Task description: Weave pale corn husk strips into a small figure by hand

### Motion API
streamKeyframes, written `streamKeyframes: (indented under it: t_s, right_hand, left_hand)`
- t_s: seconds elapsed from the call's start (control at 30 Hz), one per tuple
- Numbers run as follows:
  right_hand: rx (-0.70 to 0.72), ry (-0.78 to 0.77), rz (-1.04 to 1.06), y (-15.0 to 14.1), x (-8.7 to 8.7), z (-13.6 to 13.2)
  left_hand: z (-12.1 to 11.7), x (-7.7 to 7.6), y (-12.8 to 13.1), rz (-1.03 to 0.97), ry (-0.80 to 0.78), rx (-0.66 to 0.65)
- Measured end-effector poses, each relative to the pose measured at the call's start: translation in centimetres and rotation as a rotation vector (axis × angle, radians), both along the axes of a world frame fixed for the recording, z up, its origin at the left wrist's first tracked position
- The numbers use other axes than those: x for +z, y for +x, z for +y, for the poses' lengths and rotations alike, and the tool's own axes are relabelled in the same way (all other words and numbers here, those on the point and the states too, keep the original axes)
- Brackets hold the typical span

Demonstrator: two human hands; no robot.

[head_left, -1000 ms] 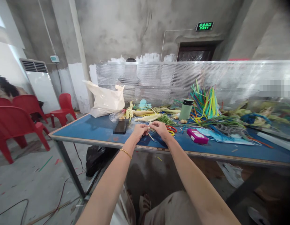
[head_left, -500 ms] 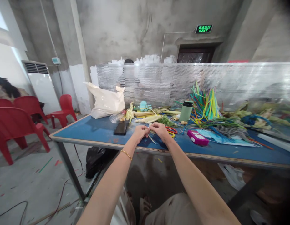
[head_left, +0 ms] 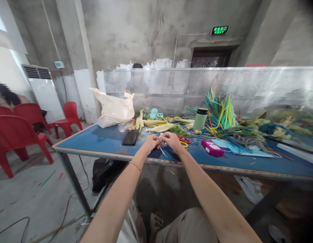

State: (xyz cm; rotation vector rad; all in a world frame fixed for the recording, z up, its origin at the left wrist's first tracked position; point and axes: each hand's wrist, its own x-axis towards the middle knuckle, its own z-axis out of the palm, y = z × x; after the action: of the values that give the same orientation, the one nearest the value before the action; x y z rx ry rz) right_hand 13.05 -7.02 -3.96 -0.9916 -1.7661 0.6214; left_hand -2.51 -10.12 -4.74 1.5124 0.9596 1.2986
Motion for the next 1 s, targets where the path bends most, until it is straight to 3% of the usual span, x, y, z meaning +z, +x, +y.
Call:
streamKeyframes:
  t_s: [0.27, 0.6, 0.8, 1.0]
  right_hand:
    - [0.02, -0.045, 0.048, 0.0, 0.1, -0.1]
    - [0.033, -0.037, 0.09, -0.1, 0.5, -0.7]
    - [0.029, -0.032, 0.182, -0.2, 0.8, -0.8]
    - [0.003, -0.161, 0.24, -0.4, 0.3, -0.3]
  left_hand:
    - [0.7, -0.6, -0.1, 0.042, 0.018, -0.015]
    - [1.4, -1.1, -0.3, -0.091, -0.022, -0.107]
    - [0.9, -0.6, -0.2, -0.209, -0.099, -0.01]
    - [0.7, -0.4, 0.0, -0.363, -0.145, 0.075]
